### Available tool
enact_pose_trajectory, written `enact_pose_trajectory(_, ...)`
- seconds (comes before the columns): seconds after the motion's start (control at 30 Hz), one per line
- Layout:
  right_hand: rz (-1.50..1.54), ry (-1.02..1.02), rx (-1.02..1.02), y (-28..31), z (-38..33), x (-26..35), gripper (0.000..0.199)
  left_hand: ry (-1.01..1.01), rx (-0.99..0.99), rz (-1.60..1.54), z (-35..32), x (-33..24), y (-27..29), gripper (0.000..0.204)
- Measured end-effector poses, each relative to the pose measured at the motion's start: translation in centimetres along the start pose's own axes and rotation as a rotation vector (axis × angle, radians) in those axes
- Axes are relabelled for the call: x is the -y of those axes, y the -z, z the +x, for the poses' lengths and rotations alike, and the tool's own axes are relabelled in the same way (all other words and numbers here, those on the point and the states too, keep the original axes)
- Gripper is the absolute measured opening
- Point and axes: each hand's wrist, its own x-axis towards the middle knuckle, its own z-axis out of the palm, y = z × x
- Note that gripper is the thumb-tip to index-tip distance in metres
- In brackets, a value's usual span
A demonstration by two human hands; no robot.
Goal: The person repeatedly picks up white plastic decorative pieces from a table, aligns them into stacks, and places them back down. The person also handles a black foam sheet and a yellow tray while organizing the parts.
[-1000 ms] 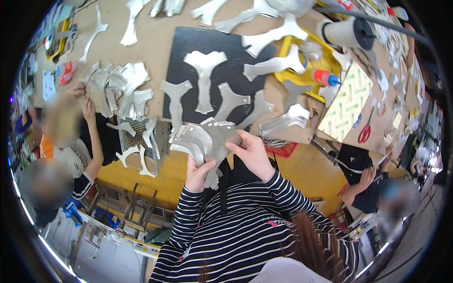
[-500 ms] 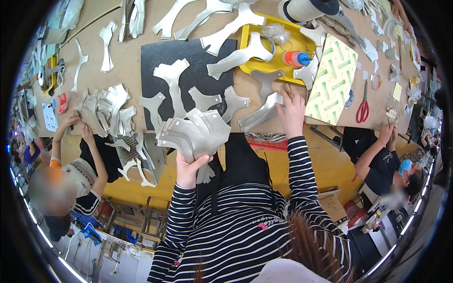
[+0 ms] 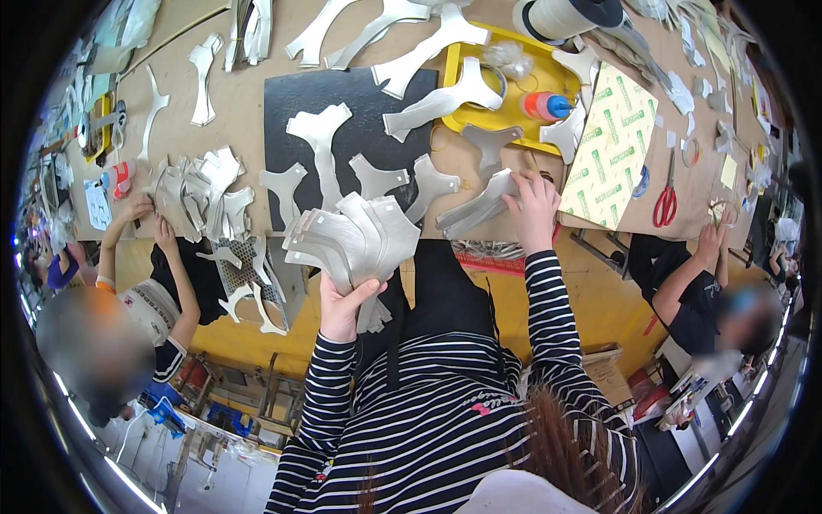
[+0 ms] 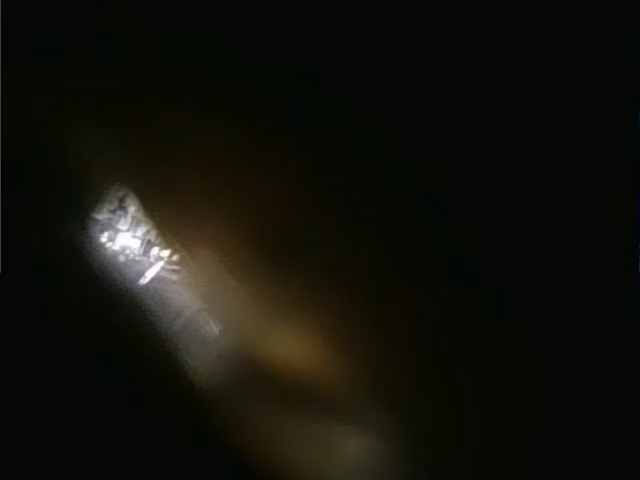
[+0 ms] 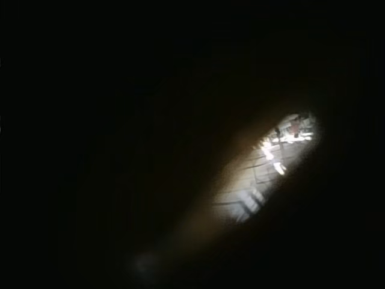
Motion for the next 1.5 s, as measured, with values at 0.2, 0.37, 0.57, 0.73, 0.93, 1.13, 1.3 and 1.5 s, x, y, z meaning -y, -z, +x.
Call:
enact_pose_trajectory(0.2,-0.048,0.022,-0.058,0.5,-2.8,0.0,0.042,-0.002,-0.055,-0.001,-0.2,0.2,0.2,0.065)
enact_pose_trajectory(0.37,-0.027,0.003,-0.148,0.5,-4.4,-0.7,0.043,-0.006,-0.054,-0.023,-0.2,0.2,0.7,0.064)
enact_pose_trajectory(0.57,0.045,-0.032,-0.038,-0.3,-6.7,-1.6,0.045,-0.006,-0.061,-0.042,0.1,0.2,0.6,0.064)
enact_pose_trajectory(0.73,0.044,-0.114,-0.021,-1.7,-7.2,-1.7,0.040,-0.006,-0.059,-0.048,0.1,0.0,0.3,0.064)
enact_pose_trajectory(0.93,0.080,-0.301,-0.065,-1.5,-8.1,-2.3,0.030,-0.023,-0.054,-0.035,0.3,-0.2,0.0,0.064)
enact_pose_trajectory(1.13,0.326,-0.416,-0.109,-1.5,-7.5,-3.0,0.026,-0.045,-0.064,-0.019,0.5,-0.2,-0.2,0.061)
enact_pose_trajectory(1.3,0.138,-0.263,-0.077,-1.3,-5.3,-1.7,0.043,-0.049,-0.066,-0.061,0.4,-0.3,-0.3,0.060)
enact_pose_trajectory(1.5,-0.124,-0.176,0.044,-0.8,-2.3,-0.5,0.063,-0.042,-0.060,-0.052,0.2,-0.1,0.1,0.059)
